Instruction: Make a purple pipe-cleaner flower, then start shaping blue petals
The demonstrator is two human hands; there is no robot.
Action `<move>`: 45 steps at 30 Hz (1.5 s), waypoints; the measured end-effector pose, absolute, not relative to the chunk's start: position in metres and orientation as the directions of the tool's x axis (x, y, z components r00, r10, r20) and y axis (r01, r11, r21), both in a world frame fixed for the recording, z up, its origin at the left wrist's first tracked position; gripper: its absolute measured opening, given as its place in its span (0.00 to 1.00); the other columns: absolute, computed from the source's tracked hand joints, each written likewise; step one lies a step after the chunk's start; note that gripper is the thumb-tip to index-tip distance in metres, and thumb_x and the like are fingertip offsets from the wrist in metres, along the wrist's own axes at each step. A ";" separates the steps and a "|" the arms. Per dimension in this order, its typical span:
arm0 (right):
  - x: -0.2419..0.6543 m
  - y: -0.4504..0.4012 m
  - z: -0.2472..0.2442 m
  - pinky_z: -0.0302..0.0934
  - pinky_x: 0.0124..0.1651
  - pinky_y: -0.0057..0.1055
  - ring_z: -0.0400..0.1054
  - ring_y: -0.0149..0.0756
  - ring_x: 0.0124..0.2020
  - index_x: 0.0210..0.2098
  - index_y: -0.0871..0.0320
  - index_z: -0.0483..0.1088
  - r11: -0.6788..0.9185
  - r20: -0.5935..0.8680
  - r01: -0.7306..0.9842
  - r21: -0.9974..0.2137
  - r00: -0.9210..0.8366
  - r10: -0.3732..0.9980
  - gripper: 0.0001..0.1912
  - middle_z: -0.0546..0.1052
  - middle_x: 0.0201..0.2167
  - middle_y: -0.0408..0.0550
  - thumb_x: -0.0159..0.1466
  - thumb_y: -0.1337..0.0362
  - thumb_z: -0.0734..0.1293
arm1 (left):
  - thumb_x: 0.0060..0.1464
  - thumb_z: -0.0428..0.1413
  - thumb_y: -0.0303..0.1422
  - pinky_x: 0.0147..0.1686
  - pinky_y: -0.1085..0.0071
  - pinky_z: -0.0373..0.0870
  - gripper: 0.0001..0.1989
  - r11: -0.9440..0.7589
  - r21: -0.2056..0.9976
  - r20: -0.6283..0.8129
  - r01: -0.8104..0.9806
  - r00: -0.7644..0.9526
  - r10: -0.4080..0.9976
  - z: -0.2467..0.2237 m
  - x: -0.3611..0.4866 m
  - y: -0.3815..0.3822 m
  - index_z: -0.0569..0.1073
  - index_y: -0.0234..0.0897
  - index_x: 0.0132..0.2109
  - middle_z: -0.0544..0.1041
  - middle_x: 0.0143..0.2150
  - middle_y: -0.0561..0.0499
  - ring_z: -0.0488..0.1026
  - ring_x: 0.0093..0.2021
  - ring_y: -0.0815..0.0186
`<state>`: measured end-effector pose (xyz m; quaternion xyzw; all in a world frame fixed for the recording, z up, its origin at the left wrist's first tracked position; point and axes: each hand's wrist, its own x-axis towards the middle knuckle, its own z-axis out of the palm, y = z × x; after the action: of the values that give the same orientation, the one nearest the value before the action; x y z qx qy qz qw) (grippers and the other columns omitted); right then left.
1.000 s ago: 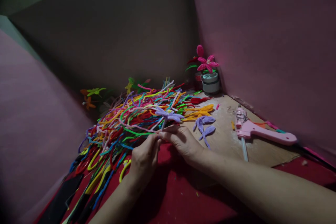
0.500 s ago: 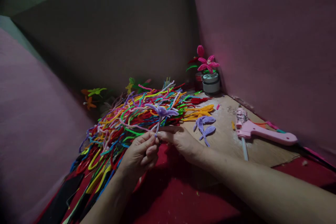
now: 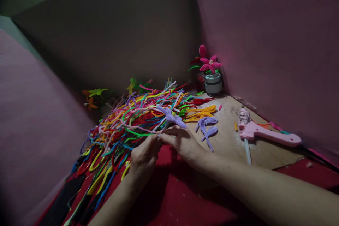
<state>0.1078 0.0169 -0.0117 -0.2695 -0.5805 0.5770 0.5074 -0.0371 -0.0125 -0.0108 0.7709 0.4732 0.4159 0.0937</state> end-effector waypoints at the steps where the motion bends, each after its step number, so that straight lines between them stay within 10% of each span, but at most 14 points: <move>1: 0.108 0.016 -0.011 0.58 0.42 0.31 0.66 0.35 0.36 0.34 0.57 0.76 0.205 0.294 -0.273 -0.940 -0.347 0.890 0.11 0.75 0.30 0.44 0.57 0.60 0.64 | 0.55 0.47 0.31 0.26 0.77 0.66 0.10 -0.497 0.608 0.516 0.619 0.168 0.840 -0.010 -0.036 -0.013 0.70 0.37 0.42 0.71 0.27 0.52 0.67 0.23 0.73; 6: 0.109 0.015 -0.008 0.55 0.48 0.34 0.67 0.37 0.38 0.36 0.58 0.75 0.150 0.286 -0.332 -0.931 -0.413 0.865 0.14 0.75 0.30 0.46 0.58 0.57 0.63 | 0.54 0.50 0.37 0.10 0.81 0.54 0.10 -0.064 0.978 0.051 0.196 0.073 0.996 0.008 -0.027 -0.018 0.69 0.36 0.37 0.62 0.17 0.59 0.56 0.11 0.78; 13: 0.114 0.015 -0.007 0.56 0.44 0.34 0.66 0.34 0.33 0.35 0.60 0.74 0.121 0.261 -0.292 -0.949 -0.508 0.821 0.16 0.74 0.29 0.45 0.58 0.54 0.62 | 0.51 0.53 0.38 0.05 0.82 0.49 0.09 0.332 0.928 -0.248 -0.169 0.386 0.889 0.014 -0.038 -0.014 0.67 0.36 0.35 0.59 0.17 0.62 0.43 0.08 0.82; 17: 0.112 0.014 -0.005 0.57 0.38 0.30 0.65 0.33 0.31 0.30 0.59 0.74 0.125 0.228 -0.275 -0.953 -0.387 0.893 0.15 0.72 0.27 0.44 0.58 0.55 0.61 | 0.52 0.51 0.38 0.15 0.80 0.58 0.10 -0.022 0.984 -0.011 0.177 0.180 0.984 0.009 -0.034 -0.015 0.70 0.35 0.37 0.66 0.21 0.56 0.58 0.14 0.77; 22: 0.110 0.015 -0.005 0.56 0.36 0.30 0.64 0.34 0.31 0.27 0.58 0.74 0.154 0.211 -0.184 -0.971 -0.346 0.914 0.14 0.72 0.24 0.43 0.58 0.56 0.62 | 0.52 0.51 0.31 0.37 0.73 0.64 0.07 -0.418 0.694 0.424 0.587 0.136 0.895 -0.001 -0.032 -0.017 0.72 0.38 0.38 0.73 0.34 0.48 0.69 0.34 0.67; 29: 0.112 0.018 -0.008 0.58 0.37 0.30 0.63 0.31 0.27 0.35 0.55 0.75 0.146 0.262 -0.282 -0.948 -0.435 0.861 0.12 0.73 0.26 0.42 0.58 0.58 0.63 | 0.52 0.52 0.35 0.20 0.80 0.59 0.06 -0.190 0.929 0.189 0.316 0.034 0.981 0.002 -0.029 -0.014 0.70 0.37 0.34 0.61 0.20 0.58 0.57 0.18 0.76; 37: 0.112 0.018 -0.009 0.56 0.46 0.33 0.66 0.34 0.37 0.34 0.59 0.75 0.111 0.281 -0.357 -0.927 -0.470 0.837 0.13 0.75 0.33 0.46 0.57 0.57 0.63 | 0.51 0.53 0.36 0.05 0.82 0.50 0.07 0.306 0.925 -0.199 -0.224 0.402 0.894 0.015 -0.038 -0.013 0.66 0.36 0.33 0.58 0.17 0.62 0.40 0.09 0.82; 41: 0.115 0.017 -0.007 0.57 0.44 0.32 0.66 0.34 0.35 0.28 0.59 0.75 0.174 0.300 -0.323 -0.930 -0.400 0.866 0.13 0.74 0.30 0.45 0.58 0.58 0.63 | 0.53 0.51 0.37 0.08 0.81 0.52 0.08 0.165 0.986 -0.148 -0.028 0.318 0.936 0.011 -0.038 -0.013 0.68 0.37 0.34 0.61 0.17 0.60 0.47 0.09 0.79; 45: 0.114 0.017 -0.010 0.58 0.40 0.32 0.65 0.35 0.33 0.29 0.59 0.74 0.168 0.257 -0.265 -0.950 -0.352 0.900 0.12 0.72 0.25 0.44 0.57 0.57 0.64 | 0.51 0.53 0.33 0.22 0.78 0.62 0.06 -0.304 0.853 0.284 0.424 0.112 0.952 0.003 -0.032 -0.015 0.73 0.38 0.35 0.69 0.23 0.53 0.63 0.20 0.73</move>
<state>0.1142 0.0168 -0.0096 -0.2742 -0.5788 0.5840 0.4988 -0.0324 -0.0154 0.0029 0.6808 0.5054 0.4342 0.3043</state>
